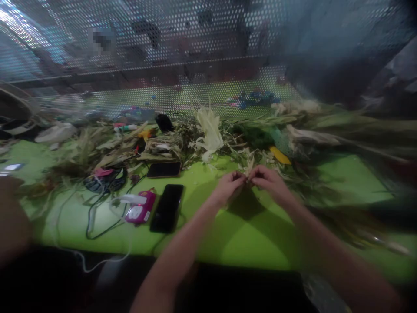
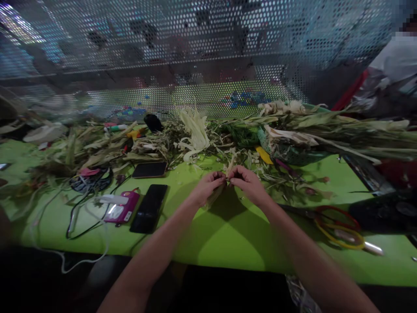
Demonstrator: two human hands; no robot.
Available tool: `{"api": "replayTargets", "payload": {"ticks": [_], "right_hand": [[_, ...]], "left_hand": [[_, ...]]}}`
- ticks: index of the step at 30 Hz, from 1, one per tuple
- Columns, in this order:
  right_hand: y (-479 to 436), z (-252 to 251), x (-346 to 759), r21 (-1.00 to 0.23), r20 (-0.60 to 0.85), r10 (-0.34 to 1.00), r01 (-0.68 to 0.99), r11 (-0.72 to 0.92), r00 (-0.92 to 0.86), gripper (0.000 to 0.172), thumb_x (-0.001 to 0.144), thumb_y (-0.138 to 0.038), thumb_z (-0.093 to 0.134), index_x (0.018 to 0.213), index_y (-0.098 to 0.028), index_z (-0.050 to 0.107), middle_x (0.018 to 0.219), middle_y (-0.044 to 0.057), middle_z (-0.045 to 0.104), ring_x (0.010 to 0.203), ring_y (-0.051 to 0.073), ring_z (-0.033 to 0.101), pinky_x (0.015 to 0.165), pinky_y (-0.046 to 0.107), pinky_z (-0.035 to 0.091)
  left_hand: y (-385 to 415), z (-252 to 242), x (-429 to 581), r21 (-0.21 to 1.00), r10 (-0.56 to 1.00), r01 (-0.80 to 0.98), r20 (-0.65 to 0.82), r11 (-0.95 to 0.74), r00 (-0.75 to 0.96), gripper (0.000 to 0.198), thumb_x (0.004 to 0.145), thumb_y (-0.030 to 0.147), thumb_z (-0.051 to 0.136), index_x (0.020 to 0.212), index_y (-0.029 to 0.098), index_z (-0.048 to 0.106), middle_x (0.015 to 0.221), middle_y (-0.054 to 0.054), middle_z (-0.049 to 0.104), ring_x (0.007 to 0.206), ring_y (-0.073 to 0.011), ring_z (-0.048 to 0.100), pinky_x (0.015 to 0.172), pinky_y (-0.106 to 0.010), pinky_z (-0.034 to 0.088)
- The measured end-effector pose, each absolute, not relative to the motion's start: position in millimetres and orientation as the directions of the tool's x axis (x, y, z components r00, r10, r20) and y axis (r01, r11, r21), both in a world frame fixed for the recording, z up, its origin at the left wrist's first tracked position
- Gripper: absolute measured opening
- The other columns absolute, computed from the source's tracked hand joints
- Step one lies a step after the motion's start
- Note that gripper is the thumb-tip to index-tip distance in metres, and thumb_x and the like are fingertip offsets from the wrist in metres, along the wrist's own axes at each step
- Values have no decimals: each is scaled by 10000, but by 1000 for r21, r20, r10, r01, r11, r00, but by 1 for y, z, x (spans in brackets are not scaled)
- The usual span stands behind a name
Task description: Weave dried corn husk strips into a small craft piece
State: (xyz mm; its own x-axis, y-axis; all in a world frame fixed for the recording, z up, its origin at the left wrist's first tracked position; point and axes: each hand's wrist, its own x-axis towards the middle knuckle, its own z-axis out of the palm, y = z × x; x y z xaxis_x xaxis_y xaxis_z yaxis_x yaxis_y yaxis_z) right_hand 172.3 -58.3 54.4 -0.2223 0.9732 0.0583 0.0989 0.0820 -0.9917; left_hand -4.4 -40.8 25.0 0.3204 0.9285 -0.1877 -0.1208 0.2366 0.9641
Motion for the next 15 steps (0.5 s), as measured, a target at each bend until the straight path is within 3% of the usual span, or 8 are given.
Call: {"api": "replayTargets", "payload": {"ticks": [5, 10, 15], "right_hand": [[-56, 50, 177, -995, 74, 974, 45, 86, -214, 83, 741, -233, 614, 813, -193, 606, 773, 13, 605, 734, 163, 595, 675, 289, 464], [-56, 48, 176, -997, 69, 983, 31, 76, -170, 163, 770, -280, 620, 907, -194, 608, 847, 20, 616, 709, 153, 602, 675, 291, 478], [-59, 49, 168, -944, 65, 986, 310, 110, -153, 287, 791, -400, 689, 971, -188, 616, 865, 38, 665, 735, 174, 604, 638, 283, 462]], "left_hand": [[-40, 26, -4, 958, 906, -98, -218, 270, 362, 212, 748, 324, 697, 800, 140, 606, 674, -5, 602, 616, -95, 540, 605, -225, 412], [-43, 37, -1, 927, 915, -187, -259, 325, 308, 232, 733, 331, 716, 769, 144, 583, 632, 21, 569, 576, -86, 523, 590, -224, 405], [-46, 41, 1, 909, 927, -263, -248, 322, 280, 204, 744, 313, 708, 776, 142, 601, 671, 12, 589, 619, -90, 546, 631, -228, 429]]}}
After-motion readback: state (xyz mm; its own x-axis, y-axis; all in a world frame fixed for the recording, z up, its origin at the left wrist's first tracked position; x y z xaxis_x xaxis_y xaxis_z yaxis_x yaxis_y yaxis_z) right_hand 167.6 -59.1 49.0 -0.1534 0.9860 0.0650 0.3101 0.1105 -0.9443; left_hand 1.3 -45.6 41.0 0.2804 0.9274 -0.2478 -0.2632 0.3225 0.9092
